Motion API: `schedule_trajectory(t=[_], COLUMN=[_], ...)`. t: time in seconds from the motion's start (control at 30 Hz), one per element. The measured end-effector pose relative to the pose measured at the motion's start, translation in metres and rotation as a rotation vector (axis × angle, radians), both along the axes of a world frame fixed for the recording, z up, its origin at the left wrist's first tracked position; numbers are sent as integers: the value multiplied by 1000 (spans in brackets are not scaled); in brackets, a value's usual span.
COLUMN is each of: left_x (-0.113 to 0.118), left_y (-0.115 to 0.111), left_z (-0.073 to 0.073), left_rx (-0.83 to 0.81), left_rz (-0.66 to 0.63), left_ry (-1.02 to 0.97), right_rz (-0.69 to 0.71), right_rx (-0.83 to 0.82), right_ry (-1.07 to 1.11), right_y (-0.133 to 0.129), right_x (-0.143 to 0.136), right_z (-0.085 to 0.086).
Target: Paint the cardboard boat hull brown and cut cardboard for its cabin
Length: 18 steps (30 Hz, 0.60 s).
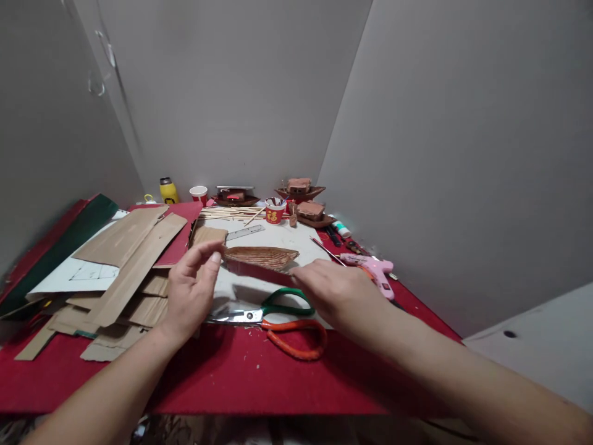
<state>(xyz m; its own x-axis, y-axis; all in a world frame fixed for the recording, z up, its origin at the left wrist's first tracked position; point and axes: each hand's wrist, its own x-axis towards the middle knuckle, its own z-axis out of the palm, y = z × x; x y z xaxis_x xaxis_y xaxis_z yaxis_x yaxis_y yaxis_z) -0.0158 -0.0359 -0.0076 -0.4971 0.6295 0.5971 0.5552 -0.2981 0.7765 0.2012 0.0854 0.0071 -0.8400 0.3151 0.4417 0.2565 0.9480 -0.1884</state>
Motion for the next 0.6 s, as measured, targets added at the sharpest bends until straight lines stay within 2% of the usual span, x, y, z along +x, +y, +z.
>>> schedule_trajectory(t=[0.1, 0.2, 0.33, 0.37, 0.47, 0.6], left_x=[2, 3, -1, -2, 1, 9], left_y=[0, 3, 8, 8, 8, 6], left_z=[4, 3, -1, -2, -5, -7], left_rx=[34, -80, -68, -88, -236, -337], left_rz=[-117, -243, -177, -207, -404, -557], left_ry=[-236, -415, -525, -561, -632, -619], right_rz=[-51, -67, -86, -86, -48, 82], right_rx=[-258, -562, -904, -975, -1173, -1383], right_ry=[132, 211, 330, 360, 383, 266], right_y=[8, 11, 12, 11, 5, -5], right_x=[5, 4, -2, -4, -11, -23], right_z=[8, 7, -3, -6, -13, -17])
